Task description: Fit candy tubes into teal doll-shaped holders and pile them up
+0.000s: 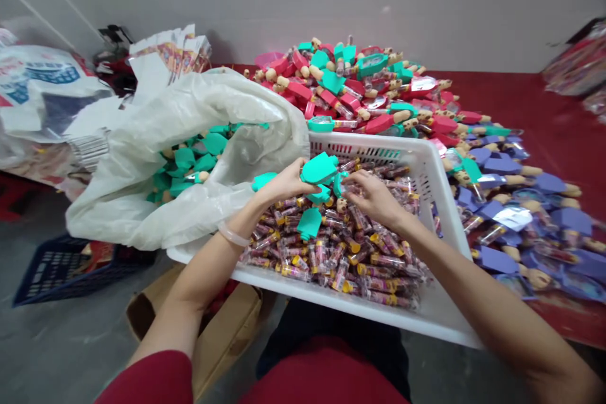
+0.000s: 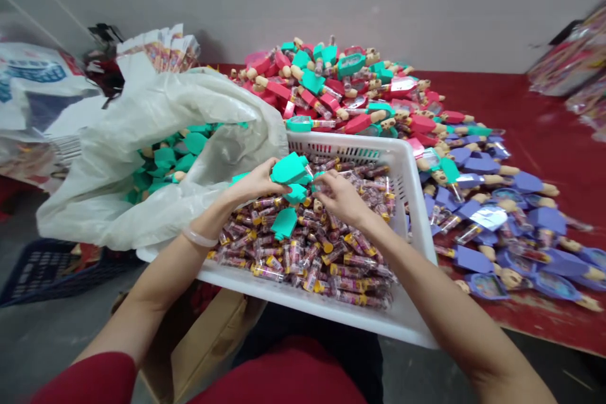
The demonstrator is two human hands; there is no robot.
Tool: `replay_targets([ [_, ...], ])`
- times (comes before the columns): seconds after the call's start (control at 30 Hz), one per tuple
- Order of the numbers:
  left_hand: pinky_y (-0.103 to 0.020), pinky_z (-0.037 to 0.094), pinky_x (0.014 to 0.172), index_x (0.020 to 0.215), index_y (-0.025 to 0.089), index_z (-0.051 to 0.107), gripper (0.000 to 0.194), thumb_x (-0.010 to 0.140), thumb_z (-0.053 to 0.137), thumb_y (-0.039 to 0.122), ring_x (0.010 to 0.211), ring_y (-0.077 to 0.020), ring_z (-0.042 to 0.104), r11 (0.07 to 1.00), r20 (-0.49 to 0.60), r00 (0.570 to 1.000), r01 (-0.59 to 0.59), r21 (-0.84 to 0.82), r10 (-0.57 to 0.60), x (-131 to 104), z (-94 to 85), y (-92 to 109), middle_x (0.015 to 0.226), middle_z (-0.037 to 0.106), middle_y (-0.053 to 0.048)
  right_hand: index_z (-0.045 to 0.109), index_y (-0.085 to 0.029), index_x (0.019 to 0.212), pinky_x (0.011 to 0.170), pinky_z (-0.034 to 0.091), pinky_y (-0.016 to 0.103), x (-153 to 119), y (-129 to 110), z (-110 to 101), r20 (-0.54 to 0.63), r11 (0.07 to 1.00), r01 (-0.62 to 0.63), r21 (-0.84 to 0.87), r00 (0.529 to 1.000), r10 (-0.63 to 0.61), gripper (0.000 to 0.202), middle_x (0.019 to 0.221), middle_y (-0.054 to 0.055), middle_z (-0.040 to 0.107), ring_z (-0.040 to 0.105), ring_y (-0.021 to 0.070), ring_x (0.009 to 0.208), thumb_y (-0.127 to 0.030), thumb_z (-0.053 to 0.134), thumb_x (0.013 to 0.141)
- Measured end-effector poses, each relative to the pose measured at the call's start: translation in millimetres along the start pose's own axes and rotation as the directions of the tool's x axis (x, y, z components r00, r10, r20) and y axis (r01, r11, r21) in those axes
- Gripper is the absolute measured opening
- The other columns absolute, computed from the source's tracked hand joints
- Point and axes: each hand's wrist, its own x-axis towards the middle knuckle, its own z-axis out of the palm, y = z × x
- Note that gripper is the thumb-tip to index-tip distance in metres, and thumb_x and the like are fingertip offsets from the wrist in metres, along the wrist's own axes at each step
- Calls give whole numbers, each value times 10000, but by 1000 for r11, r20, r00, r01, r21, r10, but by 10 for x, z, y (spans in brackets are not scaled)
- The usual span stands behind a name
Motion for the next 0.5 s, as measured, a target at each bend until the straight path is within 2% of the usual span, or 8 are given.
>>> replay_targets([
  [0.07,-217,432,619,1087,163,484,606,591,806,292,753,-131,550,999,75,997,36,4,-36,-47,-4,45,877,577,9,628,-205,979,874,427,362,-4,-23,10,19,999,45,21,999,-45,192,1028,78,623,573,227,962,-333,587,842],
  [0.13,-212,418,572,1083,181,488,618,587,822,337,686,-120,541,999,153,987,53,-7,-51,-100,-18,105,824,573,19,633,-208,966,871,427,358,-3,-48,10,4,997,15,74,1000,-15,205,1025,69,632,567,229,977,-364,608,836],
  [0.23,-201,380,510,1037,195,494,547,652,790,447,588,-96,502,997,207,977,60,-45,-50,-150,-44,168,730,550,33,640,-206,869,715,442,304,14,-74,-32,-43,936,-160,313,982,182,294,856,27,627,564,191,799,-493,645,803],
  [0.27,-197,356,485,1013,198,484,502,701,746,491,546,-85,473,995,218,975,68,-72,-51,-155,-49,176,684,526,44,631,-207,833,636,430,288,24,-75,-60,-40,863,-234,448,959,281,336,759,8,602,541,167,691,-540,645,792],
  [0.3,-194,335,465,989,200,471,466,747,695,530,509,-77,443,992,229,972,78,-101,-53,-155,-48,177,642,499,56,617,-210,806,564,406,277,35,-72,-93,-11,750,-300,589,925,379,365,665,-13,561,499,146,592,-573,638,785],
  [0.37,-192,312,444,948,205,453,439,794,625,578,467,-68,405,986,240,969,93,-141,-57,-147,-25,170,596,463,70,574,-217,743,477,361,267,57,-50,-163,101,463,-380,801,847,522,362,533,-46,472,418,122,467,-572,629,784],
  [0.43,-194,330,448,935,205,459,446,788,625,592,473,-70,423,982,240,969,99,-158,-59,-140,38,165,615,484,62,511,-220,653,453,354,266,74,-14,-213,223,218,-408,886,789,572,330,479,-51,440,405,118,431,-500,630,780],
  [0.5,-203,367,471,964,210,474,456,781,630,597,496,-81,463,979,249,967,104,-173,-58,-144,140,163,653,514,49,440,-223,582,455,364,272,84,31,-224,308,84,-432,898,753,581,323,460,-40,449,412,120,422,-422,611,771],
])
